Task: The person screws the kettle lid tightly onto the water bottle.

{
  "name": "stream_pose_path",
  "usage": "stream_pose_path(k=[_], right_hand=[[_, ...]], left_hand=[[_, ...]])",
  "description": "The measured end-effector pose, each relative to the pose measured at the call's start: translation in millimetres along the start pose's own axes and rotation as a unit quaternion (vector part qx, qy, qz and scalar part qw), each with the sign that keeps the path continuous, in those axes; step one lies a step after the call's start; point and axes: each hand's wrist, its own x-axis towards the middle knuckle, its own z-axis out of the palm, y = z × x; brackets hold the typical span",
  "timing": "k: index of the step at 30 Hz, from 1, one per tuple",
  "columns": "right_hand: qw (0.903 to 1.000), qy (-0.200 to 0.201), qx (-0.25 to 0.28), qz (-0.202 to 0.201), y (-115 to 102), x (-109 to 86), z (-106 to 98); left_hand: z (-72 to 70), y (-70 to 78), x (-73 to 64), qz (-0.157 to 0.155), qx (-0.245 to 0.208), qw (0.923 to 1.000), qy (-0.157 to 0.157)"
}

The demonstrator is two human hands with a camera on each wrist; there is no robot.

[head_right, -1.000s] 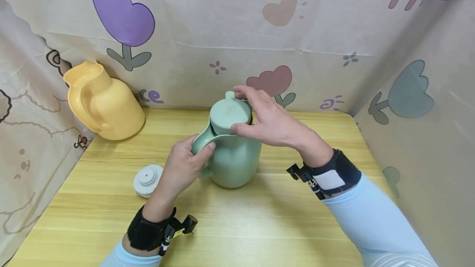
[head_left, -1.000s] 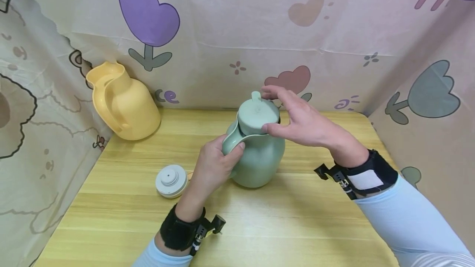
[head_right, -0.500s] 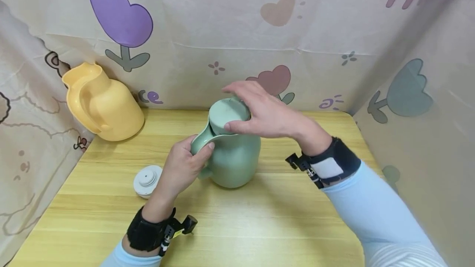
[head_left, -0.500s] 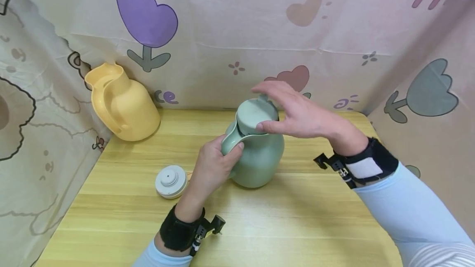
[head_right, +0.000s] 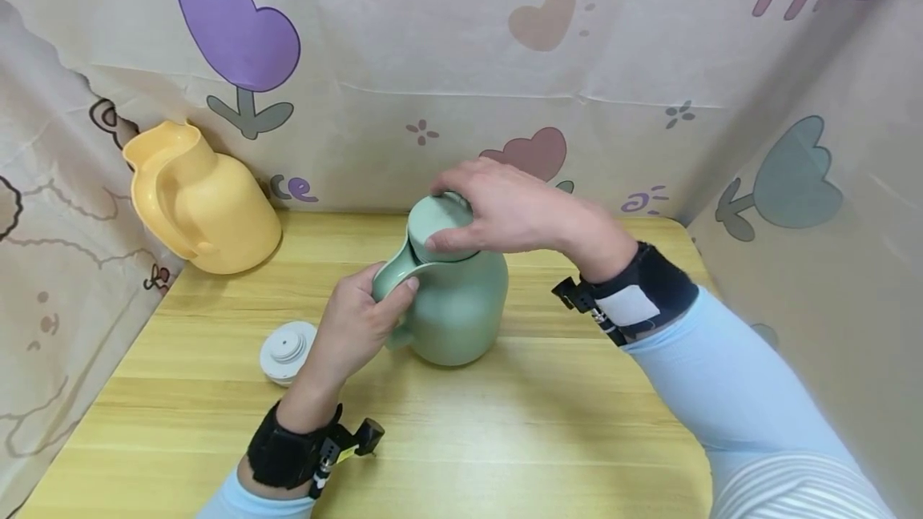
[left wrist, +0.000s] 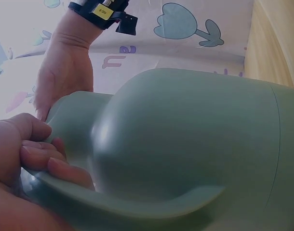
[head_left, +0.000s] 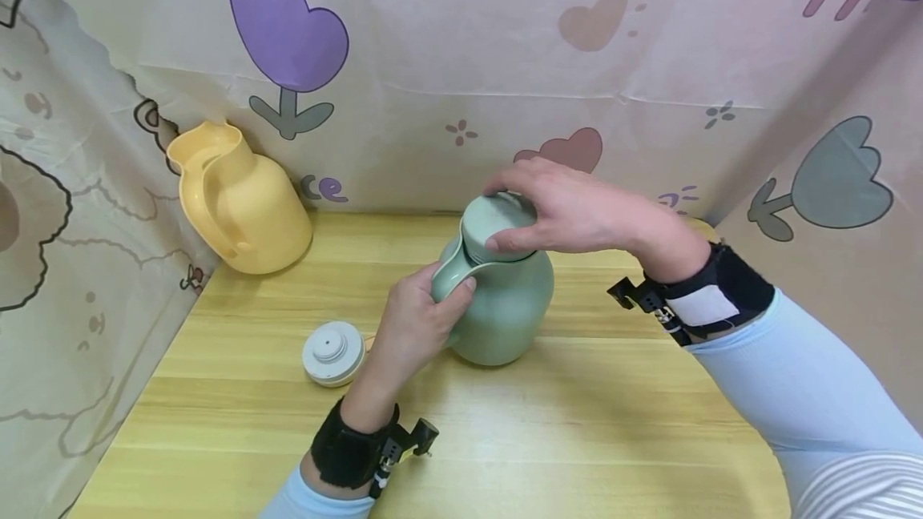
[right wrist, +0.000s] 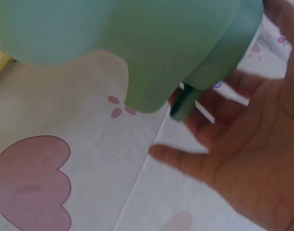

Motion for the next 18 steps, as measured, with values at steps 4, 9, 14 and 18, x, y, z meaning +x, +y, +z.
stream_pose_path(k=[4,9,14,18], right_hand=[[0.9987,0.024,-0.035,0.027,-0.9,-0.3,3.2],[0.9997,0.022,-0.013,-0.001,-1.1,-3.8,1.4],[0.9981,-0.012,0.026,-0.054,-1.7,-7.7,-2.0],[0.9976,-0.031,0.025,-0.057,-1.7,-8.2,-1.9]], left_hand=[[-0.3,0.9,-0.4,-0.003,0.001,1.0,-0.002],[-0.5,1.2,-0.7,-0.002,0.001,1.0,-0.002],[0.3,1.2,-0.6,-0.003,0.008,1.0,0.001],[0.4,1.0,-0.5,-0.002,0.005,1.0,0.001]])
